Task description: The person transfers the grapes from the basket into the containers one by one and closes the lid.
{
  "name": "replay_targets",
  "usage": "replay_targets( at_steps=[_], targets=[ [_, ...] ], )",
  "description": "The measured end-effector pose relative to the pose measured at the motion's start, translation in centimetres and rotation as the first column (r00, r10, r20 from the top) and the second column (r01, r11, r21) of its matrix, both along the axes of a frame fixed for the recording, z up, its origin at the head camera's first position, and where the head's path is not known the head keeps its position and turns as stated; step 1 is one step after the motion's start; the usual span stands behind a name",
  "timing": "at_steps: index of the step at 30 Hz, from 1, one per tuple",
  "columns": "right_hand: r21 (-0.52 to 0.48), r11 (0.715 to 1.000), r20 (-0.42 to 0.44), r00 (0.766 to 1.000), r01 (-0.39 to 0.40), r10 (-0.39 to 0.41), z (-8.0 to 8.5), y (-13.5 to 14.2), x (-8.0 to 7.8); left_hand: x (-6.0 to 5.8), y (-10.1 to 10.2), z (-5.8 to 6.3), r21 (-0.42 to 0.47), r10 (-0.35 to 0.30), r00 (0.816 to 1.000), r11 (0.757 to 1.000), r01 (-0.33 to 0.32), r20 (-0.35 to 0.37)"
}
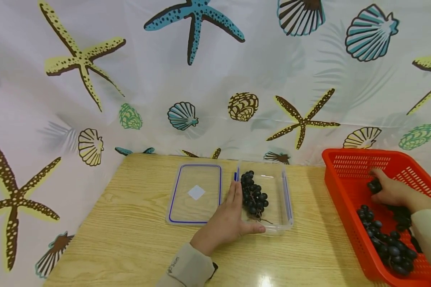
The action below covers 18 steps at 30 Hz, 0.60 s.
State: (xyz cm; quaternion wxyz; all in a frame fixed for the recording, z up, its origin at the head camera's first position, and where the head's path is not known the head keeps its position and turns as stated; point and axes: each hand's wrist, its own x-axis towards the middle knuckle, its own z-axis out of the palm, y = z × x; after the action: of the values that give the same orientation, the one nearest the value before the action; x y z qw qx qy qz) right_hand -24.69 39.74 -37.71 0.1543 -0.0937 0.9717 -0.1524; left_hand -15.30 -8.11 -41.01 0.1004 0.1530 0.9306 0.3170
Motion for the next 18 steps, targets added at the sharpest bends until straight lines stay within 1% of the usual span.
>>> replay_targets(
  at_steps=[2,5,8,10,12,14,16,18],
  targets=[
    [-0.002,1.0,-0.02,1.0,-0.011,0.011,0.5,-0.3,0.2,0.0,0.0,0.0,0.001,-0.003,1.0,1.0,0.003,-0.005],
    [-0.03,1.0,-0.019,1.0,-0.009,0.008,1.3,-1.1,0.6,0.0,0.0,-0.1,0.005,-0.003,1.0,1.0,0.003,-0.007],
    [-0.082,0.997,0.024,1.0,0.006,-0.004,2.3,-1.8,1.1,0.0,-0.1,-0.1,0.007,-0.001,1.0,1.0,0.001,-0.005],
    [-0.092,0.996,0.063,0.998,0.015,-0.01,2.8,-2.2,1.3,-0.1,-0.1,-0.1,0.01,0.0,1.0,1.0,0.001,-0.002],
    [-0.076,0.997,0.095,0.995,0.011,-0.003,3.2,-2.6,1.5,-0.1,-0.1,-0.1,0.014,-0.002,1.0,1.0,0.002,0.003],
    [-0.051,0.999,0.109,0.994,-0.013,0.019,3.5,-2.9,1.7,-0.1,-0.1,-0.2,0.024,-0.004,1.0,1.0,0.003,0.011],
    [-0.029,0.999,0.097,0.995,-0.033,0.036,3.6,-3.1,1.9,-0.1,-0.1,-0.2,0.033,-0.006,1.0,0.999,0.006,0.02],
    [-0.031,0.999,0.087,0.995,-0.039,0.042,3.4,-3.2,1.9,-0.1,-0.1,-0.3,0.041,-0.006,1.0,0.999,0.005,0.03]
  ],
)
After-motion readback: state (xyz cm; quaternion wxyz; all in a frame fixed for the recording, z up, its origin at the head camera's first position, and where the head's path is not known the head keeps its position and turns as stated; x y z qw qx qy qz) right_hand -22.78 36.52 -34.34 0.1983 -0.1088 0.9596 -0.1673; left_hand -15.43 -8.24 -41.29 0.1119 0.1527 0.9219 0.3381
